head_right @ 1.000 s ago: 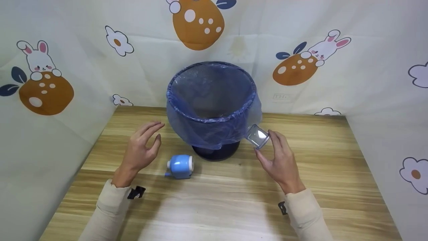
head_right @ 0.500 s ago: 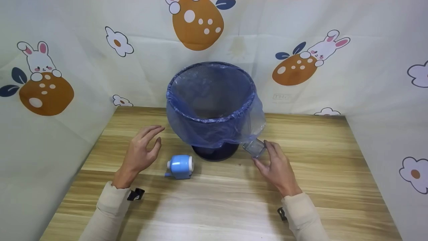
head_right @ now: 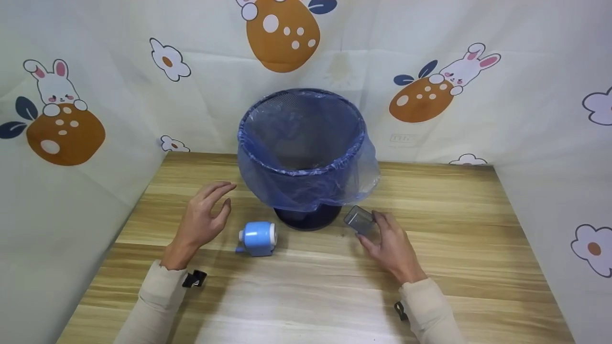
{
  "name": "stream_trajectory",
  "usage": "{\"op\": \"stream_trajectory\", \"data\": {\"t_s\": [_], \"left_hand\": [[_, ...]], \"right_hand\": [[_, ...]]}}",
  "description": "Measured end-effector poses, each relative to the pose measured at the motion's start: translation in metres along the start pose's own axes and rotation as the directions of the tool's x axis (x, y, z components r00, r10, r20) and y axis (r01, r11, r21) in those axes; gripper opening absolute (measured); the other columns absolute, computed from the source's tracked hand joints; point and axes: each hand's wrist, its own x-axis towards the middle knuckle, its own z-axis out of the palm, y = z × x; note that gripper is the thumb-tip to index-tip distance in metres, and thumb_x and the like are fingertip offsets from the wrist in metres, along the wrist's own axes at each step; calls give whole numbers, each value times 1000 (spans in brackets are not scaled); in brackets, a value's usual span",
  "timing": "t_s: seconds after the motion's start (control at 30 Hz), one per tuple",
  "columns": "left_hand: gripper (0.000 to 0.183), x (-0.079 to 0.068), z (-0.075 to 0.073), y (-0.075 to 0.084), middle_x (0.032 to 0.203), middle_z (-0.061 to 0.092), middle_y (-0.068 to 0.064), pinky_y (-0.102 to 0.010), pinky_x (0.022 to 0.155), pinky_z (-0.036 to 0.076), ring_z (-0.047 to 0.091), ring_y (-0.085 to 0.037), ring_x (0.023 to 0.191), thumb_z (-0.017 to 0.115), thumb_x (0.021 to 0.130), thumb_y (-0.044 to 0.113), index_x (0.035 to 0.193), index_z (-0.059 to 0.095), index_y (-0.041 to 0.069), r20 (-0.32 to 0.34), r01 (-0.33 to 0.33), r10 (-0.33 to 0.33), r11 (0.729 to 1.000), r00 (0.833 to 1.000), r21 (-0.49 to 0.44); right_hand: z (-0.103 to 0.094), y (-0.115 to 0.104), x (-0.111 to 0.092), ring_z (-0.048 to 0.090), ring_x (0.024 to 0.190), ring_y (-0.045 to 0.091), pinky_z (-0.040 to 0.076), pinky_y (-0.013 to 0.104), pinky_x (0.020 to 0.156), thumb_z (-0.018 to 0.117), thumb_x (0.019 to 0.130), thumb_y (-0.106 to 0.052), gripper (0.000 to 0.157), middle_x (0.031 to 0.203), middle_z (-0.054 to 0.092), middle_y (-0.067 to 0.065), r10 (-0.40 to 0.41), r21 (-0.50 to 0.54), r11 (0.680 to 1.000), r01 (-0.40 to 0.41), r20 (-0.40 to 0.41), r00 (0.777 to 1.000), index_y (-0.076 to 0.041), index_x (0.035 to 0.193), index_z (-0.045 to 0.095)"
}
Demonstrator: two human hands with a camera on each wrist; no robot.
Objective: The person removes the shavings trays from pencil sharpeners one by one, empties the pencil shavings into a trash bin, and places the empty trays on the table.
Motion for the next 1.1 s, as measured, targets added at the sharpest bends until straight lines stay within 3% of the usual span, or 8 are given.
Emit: {"op": "stream_trajectory", "data": {"t_s": [0.17, 0.43, 1.1], "left_hand": [[28, -2, 0, -1, 110, 68, -16, -41, 90, 55, 63, -30, 105, 62, 86, -4, 113, 70, -3, 4, -3, 3, 1000, 1000, 8], [27, -4, -2, -1, 111, 68, -17, -42, 92, 54, 64, -32, 107, 62, 87, -3, 114, 70, -4, 32, 22, -23, 1000, 999, 23], [26, -7, -3, -1, 112, 67, -18, -43, 95, 53, 64, -33, 107, 63, 87, -2, 112, 70, -5, 71, 40, -43, 999, 997, 35]], "right_hand": [[3, 1, -4, 66, 99, 40, 52, 57, 90, 86, 73, -12, 61, 109, 66, 22, 41, 8, 999, -41, 69, 997, 11, 123, 60], [5, -1, -7, 65, 99, 40, 53, 57, 89, 84, 77, -20, 63, 111, 66, 21, 85, 5, 996, -87, 173, 981, 11, 125, 59], [5, -1, -11, 66, 89, 35, 56, 52, 80, 85, 75, -23, 58, 106, 66, 22, 117, -58, 993, -106, 244, 963, 12, 116, 64]]}}
